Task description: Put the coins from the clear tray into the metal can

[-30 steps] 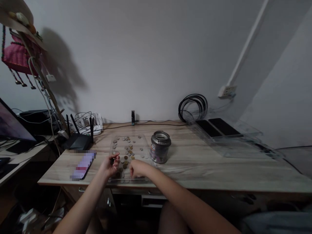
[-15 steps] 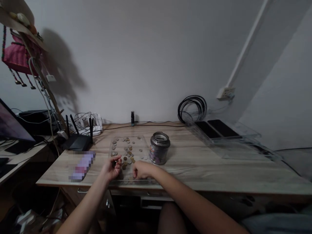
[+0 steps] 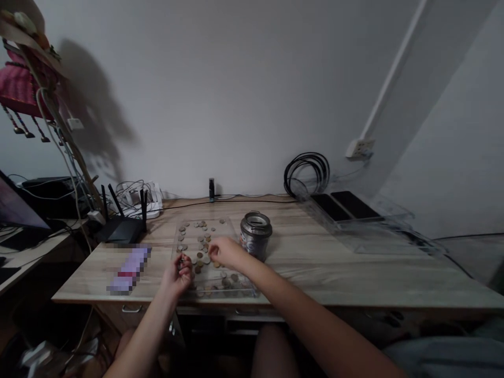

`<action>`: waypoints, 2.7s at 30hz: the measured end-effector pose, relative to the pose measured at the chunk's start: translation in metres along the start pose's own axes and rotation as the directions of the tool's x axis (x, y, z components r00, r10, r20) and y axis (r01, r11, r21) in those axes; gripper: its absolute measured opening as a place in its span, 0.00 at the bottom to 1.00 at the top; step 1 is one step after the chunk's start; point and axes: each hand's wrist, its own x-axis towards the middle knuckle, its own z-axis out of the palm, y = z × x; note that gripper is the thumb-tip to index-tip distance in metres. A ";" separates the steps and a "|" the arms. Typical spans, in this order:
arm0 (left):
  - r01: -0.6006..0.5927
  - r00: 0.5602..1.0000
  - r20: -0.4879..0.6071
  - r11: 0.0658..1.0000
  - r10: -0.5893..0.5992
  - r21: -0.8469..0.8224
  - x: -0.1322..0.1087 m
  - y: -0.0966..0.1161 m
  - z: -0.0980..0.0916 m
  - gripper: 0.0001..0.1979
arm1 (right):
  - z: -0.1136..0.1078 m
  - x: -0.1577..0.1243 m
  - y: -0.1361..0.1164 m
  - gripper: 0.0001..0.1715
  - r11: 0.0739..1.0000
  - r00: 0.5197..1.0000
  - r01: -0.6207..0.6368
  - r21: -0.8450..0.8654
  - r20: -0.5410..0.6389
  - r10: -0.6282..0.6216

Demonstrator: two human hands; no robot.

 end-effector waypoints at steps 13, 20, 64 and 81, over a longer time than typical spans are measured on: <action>-0.162 0.987 -0.006 0.973 0.163 -0.164 -0.029 0.039 0.009 0.11 | 0.051 0.011 -0.008 0.10 0.999 0.888 -0.032 -0.024 0.457 0.040; -0.224 0.973 -0.087 0.968 0.215 -0.113 -0.033 0.041 0.006 0.10 | 0.073 0.028 -0.009 0.17 0.976 0.901 -0.041 0.212 0.429 -0.056; -0.264 0.964 0.249 0.493 0.096 0.829 0.030 -0.039 -0.004 0.21 | -0.036 -0.026 0.012 0.16 0.999 0.917 0.034 0.023 -0.397 -0.022; -0.150 0.986 0.156 0.655 0.050 0.741 0.028 -0.036 -0.003 0.14 | -0.131 -0.018 0.076 0.09 0.949 0.866 -0.185 -0.255 -0.499 0.034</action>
